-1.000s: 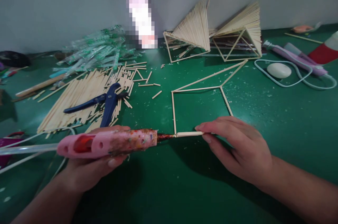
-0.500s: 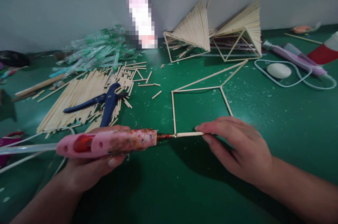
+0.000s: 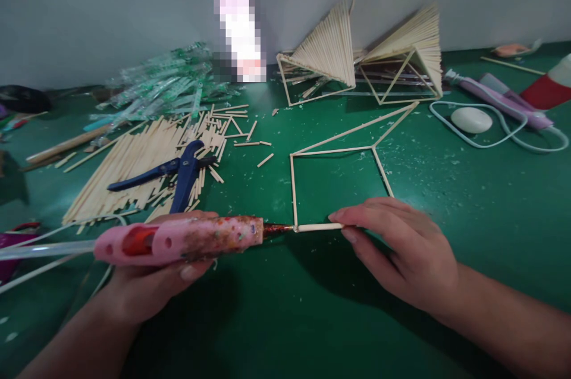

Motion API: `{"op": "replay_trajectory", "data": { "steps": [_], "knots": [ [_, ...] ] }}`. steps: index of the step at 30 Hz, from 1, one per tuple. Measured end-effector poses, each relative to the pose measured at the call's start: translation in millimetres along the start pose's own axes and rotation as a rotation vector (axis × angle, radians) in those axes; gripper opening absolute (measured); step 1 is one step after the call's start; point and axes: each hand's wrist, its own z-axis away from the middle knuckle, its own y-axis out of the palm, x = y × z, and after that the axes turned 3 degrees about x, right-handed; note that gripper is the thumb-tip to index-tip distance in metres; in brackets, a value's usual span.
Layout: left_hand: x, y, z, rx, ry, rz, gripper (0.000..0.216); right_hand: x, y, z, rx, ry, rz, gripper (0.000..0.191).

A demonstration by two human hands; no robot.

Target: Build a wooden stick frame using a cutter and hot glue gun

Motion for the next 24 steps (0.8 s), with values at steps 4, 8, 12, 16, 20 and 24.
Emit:
{"op": "replay_trajectory", "data": {
  "steps": [4,8,12,16,20,24],
  "knots": [
    [4.1,-2.5,2.3,0.032,-0.036,0.029,0.041,-0.3,-0.2,0.0,-0.002,-0.001,0.001,0.019],
    [4.3,-4.8,2.1,0.055,-0.044,0.017,0.041,0.3,-0.6,0.1,0.008,0.007,0.001,0.018],
    [-0.5,-1.8,-0.9,0.074,-0.053,0.049,0.047,1.2,-0.3,0.0,0.004,0.006,0.009,0.020],
    [-6.3,3.0,-2.8,0.071,-0.053,0.095,0.043,1.3,-0.1,0.4,0.012,0.006,0.014,0.022],
    [-9.4,7.5,0.1,0.033,-0.085,0.108,0.039,0.4,0.5,2.0,0.016,0.010,-0.001,0.023],
    [-9.3,8.8,3.0,-0.057,-0.129,0.118,0.040,-0.9,1.2,3.2,0.024,0.009,-0.021,0.026]
  ]
}}
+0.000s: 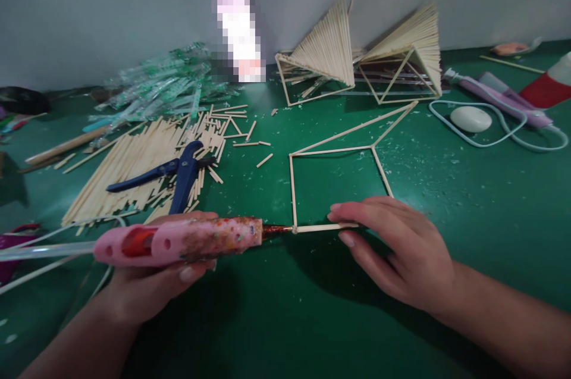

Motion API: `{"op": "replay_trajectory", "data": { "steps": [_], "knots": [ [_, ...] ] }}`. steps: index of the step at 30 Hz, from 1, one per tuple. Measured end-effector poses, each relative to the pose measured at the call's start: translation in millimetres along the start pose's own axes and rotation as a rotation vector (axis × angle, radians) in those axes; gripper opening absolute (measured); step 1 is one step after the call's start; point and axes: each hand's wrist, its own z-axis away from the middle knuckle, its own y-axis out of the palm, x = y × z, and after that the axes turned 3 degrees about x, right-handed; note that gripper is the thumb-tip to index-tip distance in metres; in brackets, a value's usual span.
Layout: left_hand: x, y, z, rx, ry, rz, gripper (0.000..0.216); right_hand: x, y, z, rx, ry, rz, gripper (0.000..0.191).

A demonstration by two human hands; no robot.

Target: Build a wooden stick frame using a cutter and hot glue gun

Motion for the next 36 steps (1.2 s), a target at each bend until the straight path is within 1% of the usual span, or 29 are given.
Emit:
{"op": "replay_trajectory", "data": {
  "steps": [2,4,6,11,17,21,25,26,31,36],
  "knots": [
    [0.9,-1.8,-1.4,0.064,0.002,0.009,0.043,-0.4,-0.1,-0.1,0.006,-0.002,-0.004,0.026],
    [1.9,-4.1,-4.0,0.121,0.041,0.002,0.046,-0.7,-0.2,-0.6,0.008,-0.003,-0.007,0.027],
    [2.4,-5.4,-6.2,0.132,0.069,-0.010,0.048,-0.9,-0.4,-1.3,0.006,-0.001,-0.005,0.026],
    [-0.6,-2.1,-7.6,0.149,0.079,0.016,0.048,-0.4,-1.1,-1.6,0.001,-0.001,-0.001,0.027],
    [-7.2,3.9,-11.1,0.215,0.090,0.078,0.044,-0.5,-0.3,-0.6,0.009,0.004,-0.008,0.028],
    [-8.3,5.7,-11.9,0.209,0.108,0.102,0.040,-0.5,0.0,-1.0,0.006,0.005,-0.008,0.029],
    [-7.2,6.4,-9.1,0.143,0.047,0.112,0.040,-0.2,-0.3,-1.1,0.003,0.005,-0.008,0.028],
    [-6.6,6.0,-8.7,0.144,0.045,0.116,0.041,-0.3,-0.4,-1.1,0.001,0.006,-0.007,0.028],
    [-3.0,2.2,-10.4,0.237,0.064,0.115,0.047,-0.8,-0.5,-1.6,0.006,-0.003,0.007,0.025],
    [-2.4,1.3,-10.9,0.248,0.099,0.137,0.045,-0.6,-0.3,-2.1,0.011,-0.007,0.004,0.025]
  ]
}}
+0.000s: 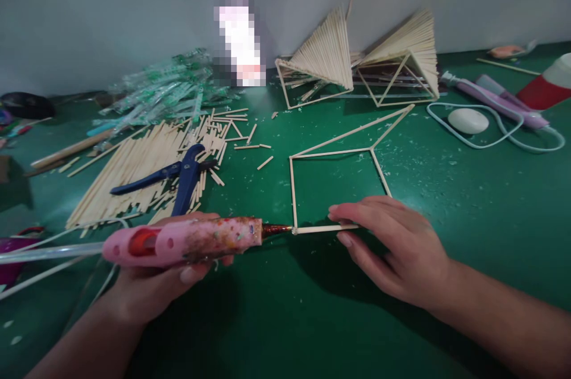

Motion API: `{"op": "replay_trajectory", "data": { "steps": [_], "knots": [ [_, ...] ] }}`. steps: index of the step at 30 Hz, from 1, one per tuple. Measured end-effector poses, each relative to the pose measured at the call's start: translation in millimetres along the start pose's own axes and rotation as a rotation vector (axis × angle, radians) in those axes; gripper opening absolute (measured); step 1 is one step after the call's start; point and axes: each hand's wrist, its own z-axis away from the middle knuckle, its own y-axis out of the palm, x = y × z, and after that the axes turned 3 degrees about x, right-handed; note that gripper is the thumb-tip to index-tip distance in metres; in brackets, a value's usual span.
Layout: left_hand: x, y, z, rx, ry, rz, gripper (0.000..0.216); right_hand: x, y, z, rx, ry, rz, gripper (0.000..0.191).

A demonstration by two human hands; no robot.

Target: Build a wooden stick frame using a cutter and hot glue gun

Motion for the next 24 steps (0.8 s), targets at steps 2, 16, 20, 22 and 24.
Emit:
{"op": "replay_trajectory", "data": {
  "steps": [2,16,20,22,24],
  "knots": [
    [-0.8,0.5,-0.3,-0.010,0.015,-0.007,0.045,-0.2,0.0,0.1,-0.001,-0.001,0.000,0.026],
    [-1.0,-0.8,-2.7,0.015,0.009,-0.042,0.046,-0.7,-0.7,0.3,0.007,-0.003,0.016,0.027],
    [-0.8,-3.1,-3.2,-0.002,-0.004,-0.075,0.042,-0.7,-0.8,1.2,0.006,-0.004,0.014,0.027],
    [-4.8,-0.4,-5.0,-0.022,0.000,-0.085,0.037,-0.9,-0.9,1.1,0.005,-0.004,0.017,0.027],
    [-11.4,5.6,-7.5,-0.044,-0.003,-0.074,0.030,-1.0,-1.3,0.6,0.001,-0.006,0.020,0.027]
  ]
}}
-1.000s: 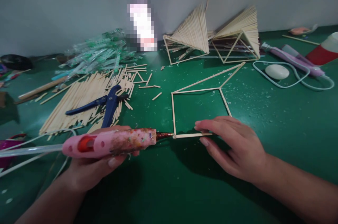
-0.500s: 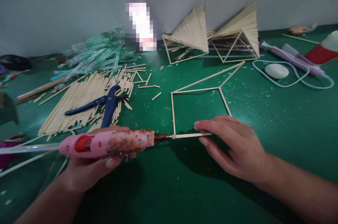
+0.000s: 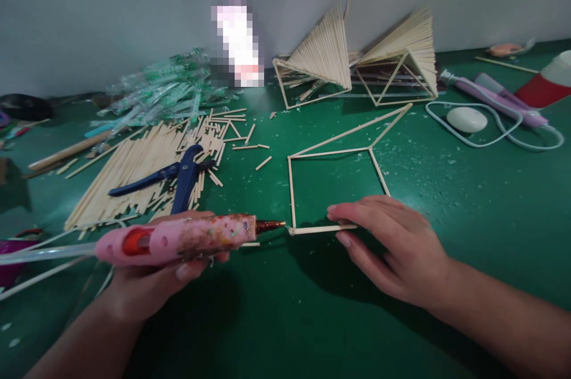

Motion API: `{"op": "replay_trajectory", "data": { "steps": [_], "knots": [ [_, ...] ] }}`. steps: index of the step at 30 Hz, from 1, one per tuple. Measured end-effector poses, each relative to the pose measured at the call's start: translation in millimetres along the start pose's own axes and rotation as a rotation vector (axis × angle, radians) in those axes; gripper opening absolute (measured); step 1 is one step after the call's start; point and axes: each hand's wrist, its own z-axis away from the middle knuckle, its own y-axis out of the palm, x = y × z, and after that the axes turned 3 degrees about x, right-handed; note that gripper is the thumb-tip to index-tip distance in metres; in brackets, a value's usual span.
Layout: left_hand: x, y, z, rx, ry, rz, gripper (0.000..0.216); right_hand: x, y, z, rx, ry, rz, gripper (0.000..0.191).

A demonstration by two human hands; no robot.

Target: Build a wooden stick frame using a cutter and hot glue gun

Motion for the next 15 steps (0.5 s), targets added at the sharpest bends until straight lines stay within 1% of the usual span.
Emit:
{"op": "replay_trajectory", "data": {
  "steps": [1,5,6,10,13,15],
  "knots": [
    [-3.9,3.6,-1.0,-0.016,-0.018,0.014,0.027,0.0,-0.3,-0.3,-0.003,-0.001,0.000,0.027],
    [-13.6,15.1,-3.3,-0.141,-0.143,0.070,0.028,0.4,-2.0,-0.7,-0.021,-0.007,-0.004,0.028],
    [-13.9,15.9,-3.6,-0.144,-0.147,0.070,0.029,0.7,-2.5,-0.4,-0.025,-0.008,0.000,0.028],
    [-15.8,14.1,-7.1,-0.111,-0.088,0.072,0.030,2.1,-4.7,1.8,-0.080,-0.012,0.046,0.031],
    [-27.9,18.4,-15.4,-0.140,-0.094,0.108,0.026,1.9,-6.6,3.3,-0.135,-0.023,0.081,0.035],
    [-40.6,25.6,-23.6,-0.168,-0.066,0.145,0.026,1.1,-8.1,3.5,-0.164,-0.033,0.095,0.037]
  ]
}}
